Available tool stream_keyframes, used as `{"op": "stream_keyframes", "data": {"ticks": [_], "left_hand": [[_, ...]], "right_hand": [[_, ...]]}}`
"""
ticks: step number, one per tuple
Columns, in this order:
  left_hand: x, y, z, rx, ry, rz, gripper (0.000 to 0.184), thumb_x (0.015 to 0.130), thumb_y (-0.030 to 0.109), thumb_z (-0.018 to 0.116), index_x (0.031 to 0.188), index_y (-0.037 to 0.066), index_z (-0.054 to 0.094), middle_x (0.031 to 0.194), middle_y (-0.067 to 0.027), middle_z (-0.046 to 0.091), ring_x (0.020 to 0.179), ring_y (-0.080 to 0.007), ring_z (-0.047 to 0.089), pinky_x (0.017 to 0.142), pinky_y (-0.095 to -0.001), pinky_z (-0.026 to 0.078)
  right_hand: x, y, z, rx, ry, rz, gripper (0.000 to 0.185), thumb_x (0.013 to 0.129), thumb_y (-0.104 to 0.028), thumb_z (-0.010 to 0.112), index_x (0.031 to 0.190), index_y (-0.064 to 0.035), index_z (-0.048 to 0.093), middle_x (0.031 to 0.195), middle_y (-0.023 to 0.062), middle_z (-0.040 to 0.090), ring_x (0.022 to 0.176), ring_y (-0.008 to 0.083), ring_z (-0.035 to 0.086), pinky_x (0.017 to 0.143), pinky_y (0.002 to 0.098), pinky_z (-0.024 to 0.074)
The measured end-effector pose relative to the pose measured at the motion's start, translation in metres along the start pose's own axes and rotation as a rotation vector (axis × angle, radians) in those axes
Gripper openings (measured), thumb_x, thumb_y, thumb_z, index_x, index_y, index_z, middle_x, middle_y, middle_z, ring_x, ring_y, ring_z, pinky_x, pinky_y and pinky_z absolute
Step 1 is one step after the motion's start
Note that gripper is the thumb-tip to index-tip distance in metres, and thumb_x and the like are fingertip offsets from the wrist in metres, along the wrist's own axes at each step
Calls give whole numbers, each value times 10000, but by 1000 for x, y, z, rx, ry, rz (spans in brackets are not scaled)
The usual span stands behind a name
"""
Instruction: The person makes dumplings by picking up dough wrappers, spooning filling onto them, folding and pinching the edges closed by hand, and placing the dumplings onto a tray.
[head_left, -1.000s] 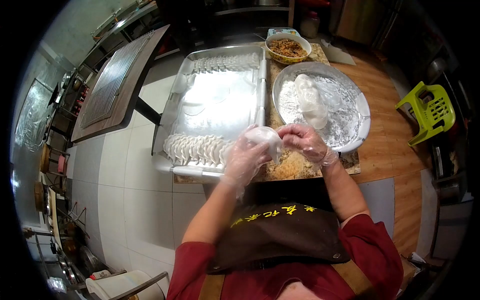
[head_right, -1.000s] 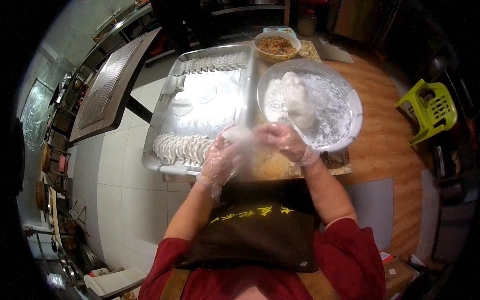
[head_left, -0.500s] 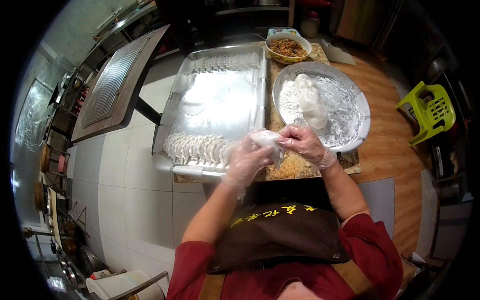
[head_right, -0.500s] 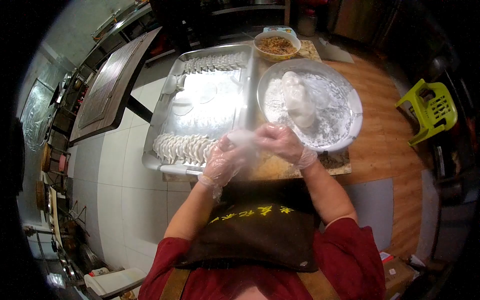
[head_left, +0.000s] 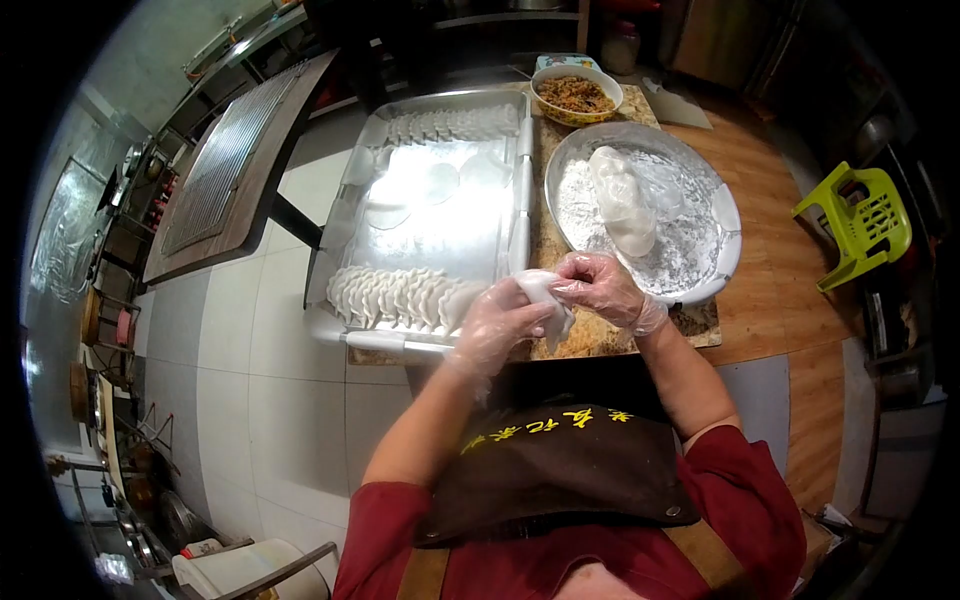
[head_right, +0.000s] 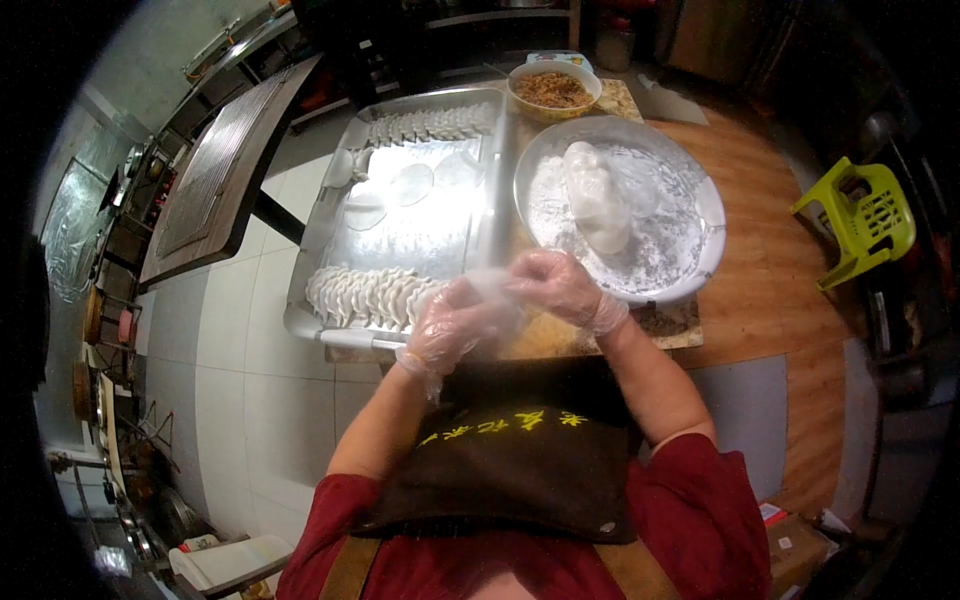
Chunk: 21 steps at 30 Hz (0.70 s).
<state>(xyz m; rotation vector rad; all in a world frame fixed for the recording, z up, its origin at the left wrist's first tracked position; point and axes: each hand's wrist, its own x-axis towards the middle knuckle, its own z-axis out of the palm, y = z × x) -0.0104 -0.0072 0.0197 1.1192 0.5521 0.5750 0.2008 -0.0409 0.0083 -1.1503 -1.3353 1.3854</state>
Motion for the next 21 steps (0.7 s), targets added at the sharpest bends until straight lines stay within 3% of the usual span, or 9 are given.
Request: {"op": "stream_keyframes", "data": {"ticks": [2,7,9,13,15,19,21], "left_hand": [[-1,0,3,78,10,48,354,906,125,628,1224,-9,550,1007,-77,649,875,-151,617,744,-263,498],[0,-1,7,-181,-21,87,373,945,155,586,1260,-27,505,971,-101,632,840,-164,611,717,-259,500],[-1,4,8,-155,-38,58,373,950,149,575,1269,-27,495,967,-99,629,837,-167,611,718,-262,503],[-1,4,9,-72,-20,-3,379,962,137,548,1295,-29,473,958,-93,625,833,-164,610,718,-265,505],[-3,4,7,-46,-49,8,387,965,140,544,1305,-29,467,970,-86,623,843,-154,606,730,-262,501],[1,-4,4,-9,-127,15,408,969,157,544,1322,-28,457,1021,-61,613,893,-123,588,777,-246,485],[1,-6,3,-24,-139,22,439,967,158,548,1348,-27,432,1034,-60,608,910,-120,583,790,-243,481]], "right_hand": [[1,4,-1,-14,10,-35,180,913,-183,651,953,-7,643,837,2,612,725,62,541,609,195,428],[2,7,-9,175,44,-40,276,936,-274,630,997,-5,650,851,8,617,734,69,543,645,209,436],[1,8,-14,162,-54,13,339,942,-328,616,1020,0,651,866,10,621,753,71,546,677,215,441],[4,18,-14,150,-73,5,289,930,-287,638,992,-5,654,845,0,613,747,63,535,665,209,432],[6,18,-14,-3,-125,-39,329,919,-313,634,1053,-14,661,875,45,657,738,117,610,641,245,522],[4,12,-5,-35,-97,-34,315,906,-292,651,1052,-13,660,871,52,657,733,122,610,634,243,520],[-1,4,1,-20,-17,47,198,912,-222,654,958,-30,659,812,-32,587,698,41,501,625,195,409]]}}
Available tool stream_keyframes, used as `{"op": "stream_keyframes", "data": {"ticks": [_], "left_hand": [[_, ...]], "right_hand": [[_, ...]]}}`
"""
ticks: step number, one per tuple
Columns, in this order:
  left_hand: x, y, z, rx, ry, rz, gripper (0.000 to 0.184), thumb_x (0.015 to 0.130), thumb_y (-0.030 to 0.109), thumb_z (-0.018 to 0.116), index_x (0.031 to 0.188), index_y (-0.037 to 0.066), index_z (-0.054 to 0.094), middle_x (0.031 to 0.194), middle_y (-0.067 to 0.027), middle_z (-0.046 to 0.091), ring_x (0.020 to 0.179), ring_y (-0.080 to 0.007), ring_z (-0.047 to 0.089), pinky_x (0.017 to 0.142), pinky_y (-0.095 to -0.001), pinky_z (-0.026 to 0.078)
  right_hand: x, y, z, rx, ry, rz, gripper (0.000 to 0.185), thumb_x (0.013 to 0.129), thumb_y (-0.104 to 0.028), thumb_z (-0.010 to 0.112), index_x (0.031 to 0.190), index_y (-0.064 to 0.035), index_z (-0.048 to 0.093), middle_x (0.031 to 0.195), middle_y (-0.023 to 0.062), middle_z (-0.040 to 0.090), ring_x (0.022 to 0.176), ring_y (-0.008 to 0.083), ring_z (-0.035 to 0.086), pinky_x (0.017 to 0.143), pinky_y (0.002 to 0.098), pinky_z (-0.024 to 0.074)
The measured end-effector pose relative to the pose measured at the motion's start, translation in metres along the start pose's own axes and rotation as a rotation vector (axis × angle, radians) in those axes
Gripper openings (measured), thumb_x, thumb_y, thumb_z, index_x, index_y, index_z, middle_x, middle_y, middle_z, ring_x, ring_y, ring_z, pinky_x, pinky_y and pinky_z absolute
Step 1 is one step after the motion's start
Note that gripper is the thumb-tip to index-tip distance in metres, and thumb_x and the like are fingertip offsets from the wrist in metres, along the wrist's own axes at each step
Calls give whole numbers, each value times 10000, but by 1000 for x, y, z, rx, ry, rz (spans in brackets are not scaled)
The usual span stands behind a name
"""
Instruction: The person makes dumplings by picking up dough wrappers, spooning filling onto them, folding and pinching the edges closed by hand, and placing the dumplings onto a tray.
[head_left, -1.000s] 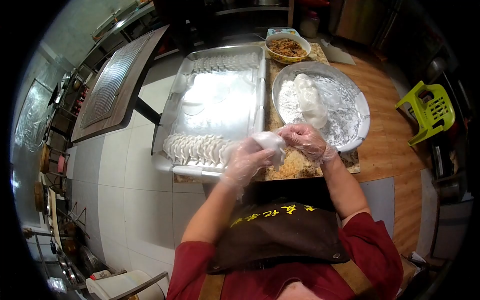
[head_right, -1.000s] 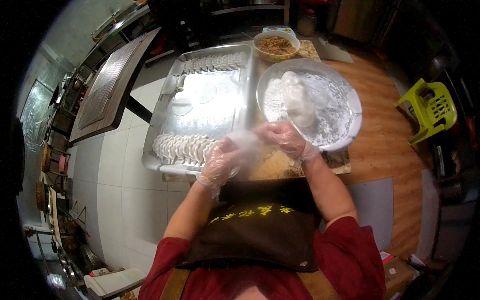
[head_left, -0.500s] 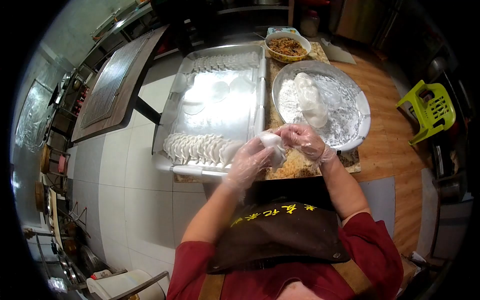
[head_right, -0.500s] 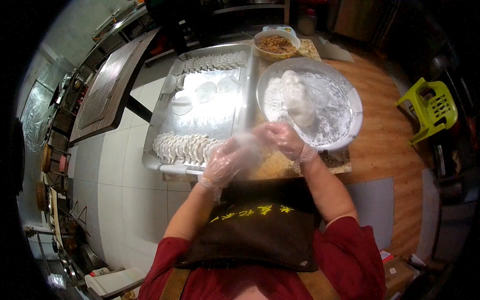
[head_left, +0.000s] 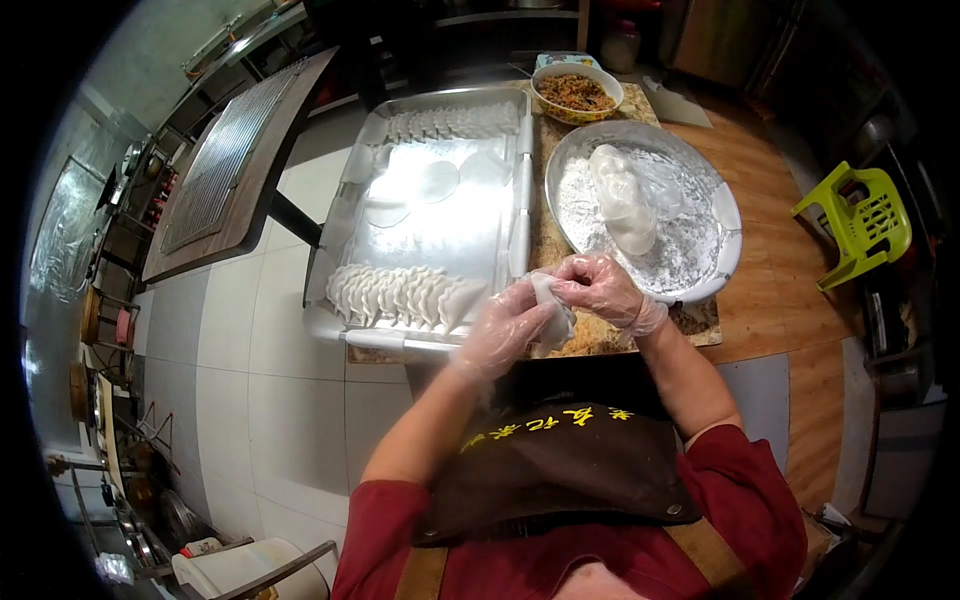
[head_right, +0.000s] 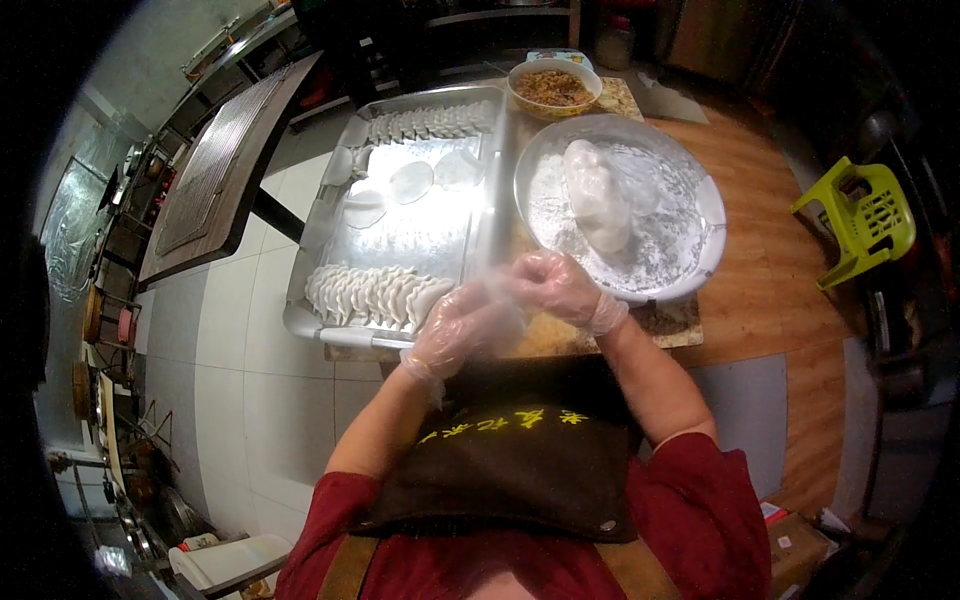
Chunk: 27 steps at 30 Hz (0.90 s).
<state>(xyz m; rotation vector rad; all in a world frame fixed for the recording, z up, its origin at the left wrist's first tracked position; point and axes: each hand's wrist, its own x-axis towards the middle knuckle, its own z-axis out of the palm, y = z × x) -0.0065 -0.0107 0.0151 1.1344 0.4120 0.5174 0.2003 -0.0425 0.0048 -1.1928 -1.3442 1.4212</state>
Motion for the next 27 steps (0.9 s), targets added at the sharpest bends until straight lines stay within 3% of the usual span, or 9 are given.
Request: {"op": "stream_keyframes", "data": {"ticks": [4,8,11,16,19,25,27], "left_hand": [[3,-11,-3,47,54,24,561,963,158,561,1438,-19,321,1032,-73,601,914,-116,572,803,-235,472],[10,-33,-21,152,28,85,651,960,143,562,1487,-9,212,1014,-86,593,861,-113,560,765,-232,470],[13,-46,-29,-284,-48,-83,679,960,136,555,1498,-8,167,913,-57,566,763,-98,519,680,-222,448],[4,-32,-23,65,-39,-36,714,964,146,544,1511,6,106,765,-7,472,668,-75,433,590,-210,389],[1,-22,-13,19,-38,-41,734,967,143,539,1518,21,69,779,-18,485,666,-77,432,593,-208,392],[0,-14,-11,-56,-39,-32,775,957,106,542,1524,43,18,842,-18,519,705,-83,454,635,-205,414],[-3,-10,-14,-116,-65,-85,789,950,102,550,1524,44,12,851,-10,517,710,-81,453,641,-202,413]], "right_hand": [[-2,8,-7,112,-8,-52,243,923,-271,645,958,-31,661,793,-29,586,685,47,501,616,190,404],[0,14,-9,263,-34,33,291,922,-325,646,954,-35,662,773,-33,571,680,50,489,600,195,383],[4,22,-10,282,-95,44,280,921,-317,649,929,-37,657,761,-40,556,668,47,471,590,200,373],[-1,7,1,49,-59,27,226,927,-264,640,882,-42,641,756,-45,543,649,44,448,586,201,366],[-3,5,5,53,-31,19,208,932,-237,623,896,-33,635,762,-41,544,652,47,446,588,201,363],[0,20,4,321,-16,25,332,933,-325,624,997,1,643,810,-11,597,673,63,509,612,198,412],[0,20,6,499,-115,50,364,919,-354,634,1010,-2,649,838,1,617,692,66,532,624,199,430]]}}
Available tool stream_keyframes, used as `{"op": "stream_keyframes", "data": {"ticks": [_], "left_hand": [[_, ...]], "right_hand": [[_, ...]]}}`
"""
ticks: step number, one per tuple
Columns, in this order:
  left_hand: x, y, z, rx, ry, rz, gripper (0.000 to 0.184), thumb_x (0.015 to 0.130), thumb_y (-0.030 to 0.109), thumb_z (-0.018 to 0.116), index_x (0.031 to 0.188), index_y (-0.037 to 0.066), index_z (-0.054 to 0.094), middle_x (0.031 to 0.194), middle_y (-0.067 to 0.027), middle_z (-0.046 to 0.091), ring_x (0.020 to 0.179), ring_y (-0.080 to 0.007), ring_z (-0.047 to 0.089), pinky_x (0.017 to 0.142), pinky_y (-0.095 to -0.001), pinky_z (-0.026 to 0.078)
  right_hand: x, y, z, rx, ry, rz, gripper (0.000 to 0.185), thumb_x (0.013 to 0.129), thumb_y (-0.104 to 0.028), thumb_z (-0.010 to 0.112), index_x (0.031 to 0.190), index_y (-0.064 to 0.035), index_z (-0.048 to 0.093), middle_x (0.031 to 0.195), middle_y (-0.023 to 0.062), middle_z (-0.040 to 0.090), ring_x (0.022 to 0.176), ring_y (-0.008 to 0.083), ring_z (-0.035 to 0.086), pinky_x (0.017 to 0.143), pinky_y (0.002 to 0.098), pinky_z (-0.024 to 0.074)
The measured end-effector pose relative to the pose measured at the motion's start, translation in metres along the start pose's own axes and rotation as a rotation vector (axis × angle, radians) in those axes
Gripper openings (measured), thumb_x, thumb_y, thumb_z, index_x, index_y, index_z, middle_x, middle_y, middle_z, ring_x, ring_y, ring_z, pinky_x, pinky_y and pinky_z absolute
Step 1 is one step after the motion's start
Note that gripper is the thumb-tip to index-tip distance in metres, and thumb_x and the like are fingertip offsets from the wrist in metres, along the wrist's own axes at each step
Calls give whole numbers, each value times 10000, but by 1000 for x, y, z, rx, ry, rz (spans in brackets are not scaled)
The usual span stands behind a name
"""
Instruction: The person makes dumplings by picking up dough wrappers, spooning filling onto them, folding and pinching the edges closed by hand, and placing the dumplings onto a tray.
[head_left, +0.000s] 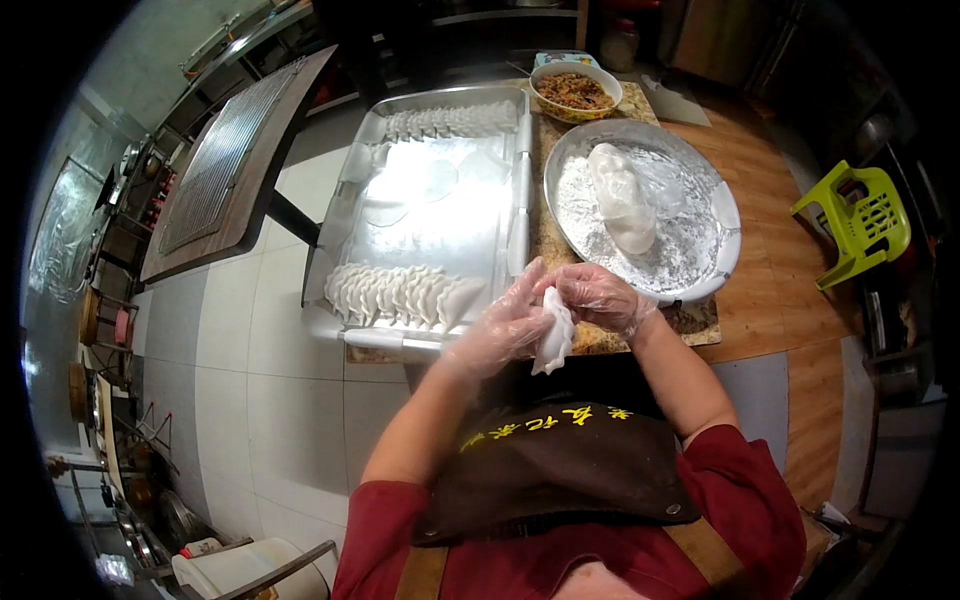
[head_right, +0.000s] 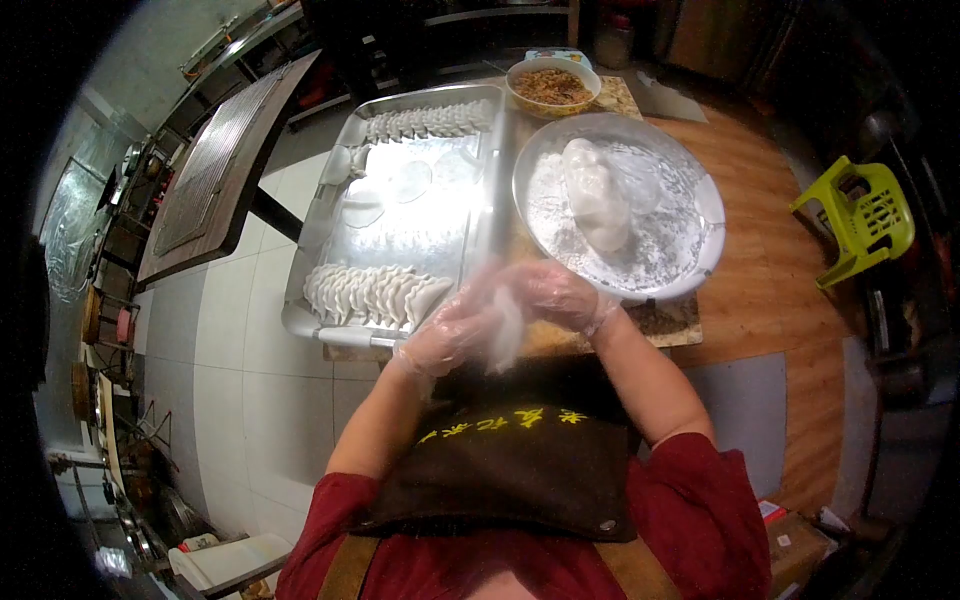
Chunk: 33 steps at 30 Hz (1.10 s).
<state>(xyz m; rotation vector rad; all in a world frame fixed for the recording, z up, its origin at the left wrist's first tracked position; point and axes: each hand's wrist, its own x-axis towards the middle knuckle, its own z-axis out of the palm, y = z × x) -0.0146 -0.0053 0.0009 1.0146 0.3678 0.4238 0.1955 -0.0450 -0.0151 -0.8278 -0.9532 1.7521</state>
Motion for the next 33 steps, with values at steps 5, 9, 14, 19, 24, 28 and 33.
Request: {"op": "stream_keyframes", "data": {"ticks": [5,9,14,19,24,28,33], "left_hand": [[-6,3,5,-6,20,-98,821,936,101,565,1523,46,-5,850,14,488,700,-58,423,644,-190,392],[-1,-17,-10,-55,-91,-23,831,936,109,565,1521,43,-22,814,21,465,679,-52,412,612,-191,374],[1,-23,-16,-11,-123,-1,834,946,123,563,1514,33,-41,793,2,479,680,-62,438,593,-203,385],[-10,5,7,128,222,119,788,984,128,514,1497,10,-72,956,-117,592,836,-147,571,749,-266,494],[-38,-1,0,951,480,367,503,963,120,548,1411,-4,354,1215,-204,585,1044,-250,613,866,-331,508],[-139,10,-18,971,787,142,292,960,230,564,1139,0,551,979,-119,652,775,-196,642,698,-302,535],[-365,-218,-61,842,540,-1103,192,923,104,496,1080,36,581,897,-150,614,887,-299,618,753,-446,523]], "right_hand": [[2,-8,7,-88,-55,-2,275,889,-269,687,967,-8,650,825,4,617,697,68,539,623,205,434],[0,-25,18,-234,-69,7,192,866,-187,707,920,-12,648,805,8,616,699,72,539,632,212,439],[2,-18,8,-310,-48,-9,211,873,-197,699,959,-12,644,838,15,622,732,87,551,655,227,454],[5,4,23,-82,100,-179,430,896,-238,681,1233,-6,547,1028,48,626,858,110,586,731,253,495],[11,17,25,-211,40,-109,468,904,-160,657,1309,-15,472,1095,77,626,884,136,628,710,236,514],[10,15,26,-141,8,-30,444,892,-130,662,1279,-12,480,1061,92,641,854,156,650,663,242,521],[23,-9,13,-247,-4,-23,440,870,-95,666,1269,-26,493,1033,88,647,864,141,652,649,235,519]]}}
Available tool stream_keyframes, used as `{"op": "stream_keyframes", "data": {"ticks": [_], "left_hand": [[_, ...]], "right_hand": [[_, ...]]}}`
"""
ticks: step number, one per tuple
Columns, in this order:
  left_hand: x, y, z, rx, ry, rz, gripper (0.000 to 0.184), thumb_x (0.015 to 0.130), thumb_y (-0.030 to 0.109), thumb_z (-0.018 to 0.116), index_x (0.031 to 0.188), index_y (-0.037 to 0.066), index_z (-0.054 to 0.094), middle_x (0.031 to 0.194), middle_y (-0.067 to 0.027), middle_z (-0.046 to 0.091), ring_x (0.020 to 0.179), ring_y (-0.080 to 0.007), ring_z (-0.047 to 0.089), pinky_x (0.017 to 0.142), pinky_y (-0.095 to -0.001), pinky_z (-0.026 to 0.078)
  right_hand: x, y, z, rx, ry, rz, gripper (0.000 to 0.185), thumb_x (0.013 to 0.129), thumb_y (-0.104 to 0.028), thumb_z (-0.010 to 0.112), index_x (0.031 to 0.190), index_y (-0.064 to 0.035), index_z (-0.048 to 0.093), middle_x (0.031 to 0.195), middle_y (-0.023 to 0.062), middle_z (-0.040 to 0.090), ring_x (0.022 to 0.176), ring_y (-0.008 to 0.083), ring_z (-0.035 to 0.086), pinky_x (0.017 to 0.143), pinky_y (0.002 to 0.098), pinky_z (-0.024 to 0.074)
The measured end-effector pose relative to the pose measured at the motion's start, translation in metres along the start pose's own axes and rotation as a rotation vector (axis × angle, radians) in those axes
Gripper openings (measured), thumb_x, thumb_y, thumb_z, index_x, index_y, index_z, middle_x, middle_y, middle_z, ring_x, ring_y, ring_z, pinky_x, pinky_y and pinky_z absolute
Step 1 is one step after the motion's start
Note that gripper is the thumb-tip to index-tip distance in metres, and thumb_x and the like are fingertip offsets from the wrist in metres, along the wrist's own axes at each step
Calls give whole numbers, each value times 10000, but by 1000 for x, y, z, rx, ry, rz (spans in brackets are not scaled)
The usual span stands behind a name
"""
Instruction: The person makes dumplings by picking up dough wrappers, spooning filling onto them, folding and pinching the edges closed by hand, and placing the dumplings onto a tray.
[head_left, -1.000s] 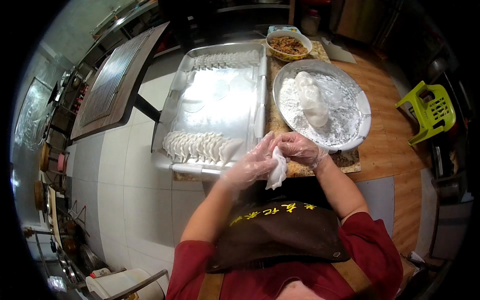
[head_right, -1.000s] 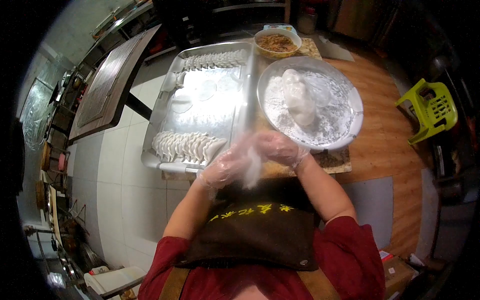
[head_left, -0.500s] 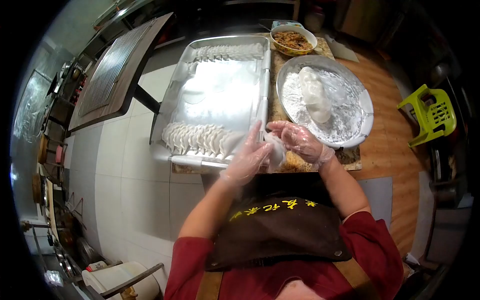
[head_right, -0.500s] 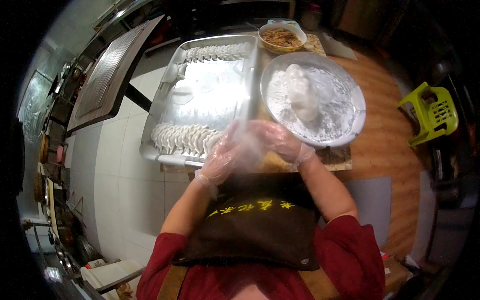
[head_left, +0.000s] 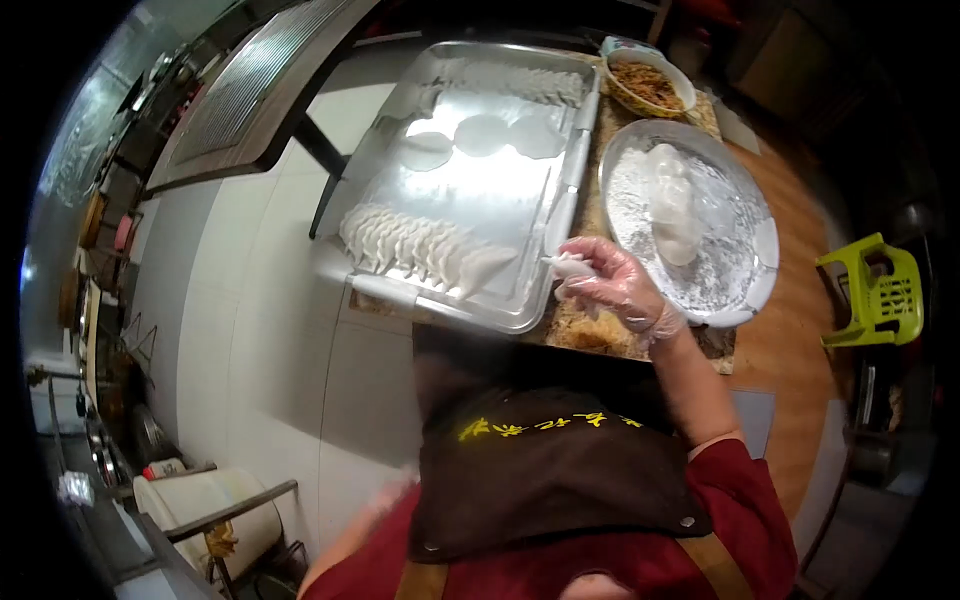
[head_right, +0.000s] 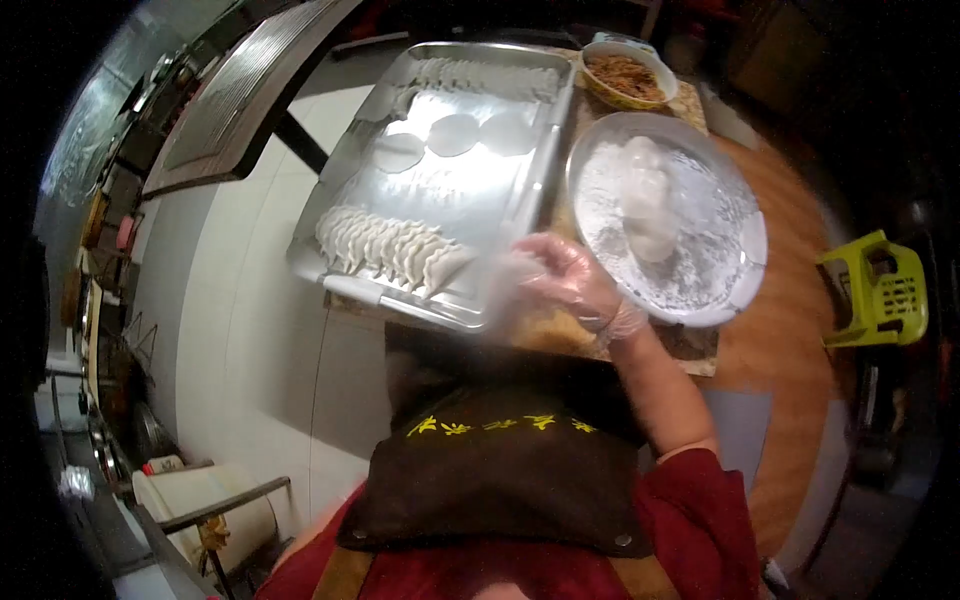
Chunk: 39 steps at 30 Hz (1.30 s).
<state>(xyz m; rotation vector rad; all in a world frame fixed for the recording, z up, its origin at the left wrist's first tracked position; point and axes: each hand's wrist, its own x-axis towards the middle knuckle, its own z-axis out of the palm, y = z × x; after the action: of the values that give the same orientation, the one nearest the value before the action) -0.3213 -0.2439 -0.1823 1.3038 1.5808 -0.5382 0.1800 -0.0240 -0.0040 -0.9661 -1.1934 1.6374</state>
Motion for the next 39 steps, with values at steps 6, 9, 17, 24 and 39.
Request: {"op": "stream_keyframes", "data": {"ticks": [6,9,17,24,39], "left_hand": [[-29,-31,115,-768,84,-294,194,928,137,502,1065,32,589,888,-148,621,867,-286,620,744,-433,522],[-30,-22,117,-818,120,-273,199,930,153,505,1058,30,593,883,-147,625,858,-280,620,739,-426,521],[-22,-5,107,-864,152,-232,221,936,196,512,1038,24,604,870,-144,634,832,-263,622,727,-408,520],[-21,-3,115,-922,158,-253,249,942,234,519,1020,18,613,859,-142,643,809,-249,624,717,-393,519],[2,79,-90,-1125,789,65,396,952,374,544,1119,17,582,951,-105,664,855,-190,640,699,-308,521]], "right_hand": [[53,-13,5,-712,-297,-218,444,837,-123,701,1228,-35,511,1029,100,626,953,189,626,774,311,521],[85,-13,28,-892,-505,-143,432,806,-119,707,1185,-47,514,1041,139,620,980,277,625,816,375,506],[110,-3,67,-1245,-714,-143,188,811,-155,543,948,-36,590,893,190,623,820,340,613,778,424,490],[112,6,67,-1441,-694,-187,239,779,-131,606,1008,-74,567,960,157,606,889,350,602,782,438,493],[120,10,49,-1390,-414,-463,308,754,-148,714,1024,-71,587,1023,144,587,991,352,577,830,425,492]]}}
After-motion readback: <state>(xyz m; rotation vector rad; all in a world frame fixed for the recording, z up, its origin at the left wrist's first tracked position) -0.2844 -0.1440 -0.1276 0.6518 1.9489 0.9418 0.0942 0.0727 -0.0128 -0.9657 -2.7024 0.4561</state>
